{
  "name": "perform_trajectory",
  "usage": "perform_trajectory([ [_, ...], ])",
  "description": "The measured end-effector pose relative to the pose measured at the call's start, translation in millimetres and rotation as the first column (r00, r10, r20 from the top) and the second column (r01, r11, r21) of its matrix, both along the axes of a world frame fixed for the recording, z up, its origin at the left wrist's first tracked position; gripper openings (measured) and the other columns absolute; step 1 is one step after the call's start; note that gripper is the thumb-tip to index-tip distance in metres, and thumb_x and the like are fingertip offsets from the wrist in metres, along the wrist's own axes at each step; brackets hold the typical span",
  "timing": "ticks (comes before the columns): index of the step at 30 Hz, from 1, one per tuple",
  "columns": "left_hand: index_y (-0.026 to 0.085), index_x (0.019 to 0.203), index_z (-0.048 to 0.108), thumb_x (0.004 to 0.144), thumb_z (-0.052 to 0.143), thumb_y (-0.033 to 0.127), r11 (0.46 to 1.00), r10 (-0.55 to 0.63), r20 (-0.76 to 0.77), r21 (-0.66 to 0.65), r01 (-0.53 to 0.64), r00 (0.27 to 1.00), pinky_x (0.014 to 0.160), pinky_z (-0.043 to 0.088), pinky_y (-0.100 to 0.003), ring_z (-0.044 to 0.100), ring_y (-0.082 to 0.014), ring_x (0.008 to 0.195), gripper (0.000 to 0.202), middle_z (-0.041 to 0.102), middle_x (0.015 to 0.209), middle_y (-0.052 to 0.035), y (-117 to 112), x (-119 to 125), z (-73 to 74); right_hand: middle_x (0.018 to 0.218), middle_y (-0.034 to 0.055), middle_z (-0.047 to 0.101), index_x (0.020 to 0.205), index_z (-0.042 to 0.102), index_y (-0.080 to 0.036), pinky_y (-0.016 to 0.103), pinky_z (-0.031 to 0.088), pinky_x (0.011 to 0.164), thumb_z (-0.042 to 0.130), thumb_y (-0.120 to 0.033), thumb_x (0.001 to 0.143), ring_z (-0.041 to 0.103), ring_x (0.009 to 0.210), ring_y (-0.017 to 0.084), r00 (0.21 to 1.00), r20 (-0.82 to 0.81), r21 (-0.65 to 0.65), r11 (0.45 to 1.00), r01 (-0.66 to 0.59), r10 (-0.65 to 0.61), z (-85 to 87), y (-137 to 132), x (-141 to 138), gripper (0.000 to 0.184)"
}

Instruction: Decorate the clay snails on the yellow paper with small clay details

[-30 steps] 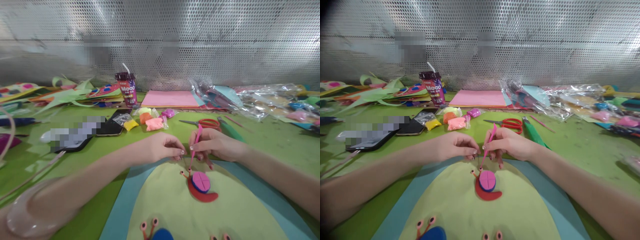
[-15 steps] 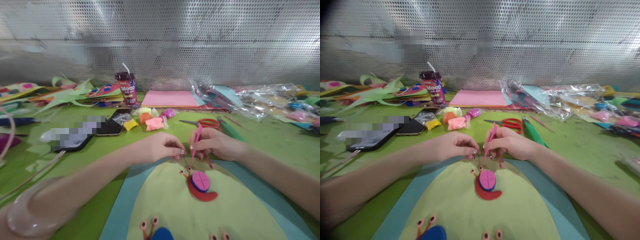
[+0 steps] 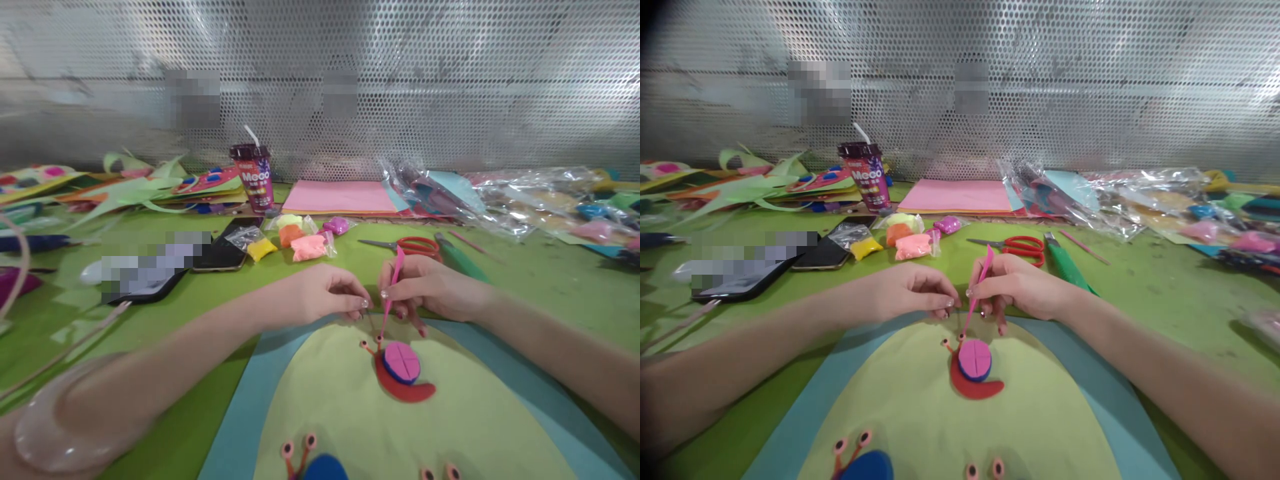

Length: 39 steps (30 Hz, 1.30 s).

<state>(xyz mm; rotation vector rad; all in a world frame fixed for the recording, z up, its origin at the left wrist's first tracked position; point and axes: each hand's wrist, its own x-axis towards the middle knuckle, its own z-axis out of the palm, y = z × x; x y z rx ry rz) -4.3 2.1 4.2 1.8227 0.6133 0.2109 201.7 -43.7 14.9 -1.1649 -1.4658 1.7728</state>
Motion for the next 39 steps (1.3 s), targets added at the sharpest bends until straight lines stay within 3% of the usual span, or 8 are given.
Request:
perform_trajectory([
  [22,0.017,0.092,0.06,0.08,0.053,0.037,0.998,0.004,-0.058,0.057,-0.001,0.998,0.072,0.044,-0.025,0.06,-0.0145,0.078,0.025,0.065,0.085,-0.0024,-2.9,0.0,6.7,0.055,-0.0014,0.057,0.071,0.053,-0.013,0.013,0.042,0.033,0.063,-0.017,0.069,0.053,0.047,0.008,1.0,0.015,0.02,1.0,0.001,-0.002,-0.5,0.1,0.1,0.011],
  [32,0.017,0.09,0.059,0.08,0.053,0.037,0.999,0.009,-0.051,0.045,-0.007,0.999,0.072,0.044,-0.024,0.06,-0.0135,0.078,0.023,0.065,0.083,-0.0015,-2.1,-0.3,5.6,0.053,-0.0015,0.055,0.07,0.051,-0.014,0.013,0.041,0.033,0.063,-0.017,0.071,0.051,0.046,0.008,0.998,-0.059,0.021,1.0,-0.006,0.008,-2.6,2.4,1.2,0.012],
  [39,0.016,0.083,0.055,0.081,0.054,0.036,0.995,0.054,0.094,-0.087,-0.045,0.994,0.066,0.048,-0.024,0.06,-0.0111,0.068,0.019,0.064,0.078,-0.0012,-5.3,3.0,2.6,0.056,-0.0009,0.056,0.068,0.05,-0.014,0.012,0.035,0.027,0.059,-0.028,0.078,0.044,0.036,0.005,0.994,-0.105,0.016,0.999,0.03,-0.028,0.0,0.4,0.3,0.019],
])
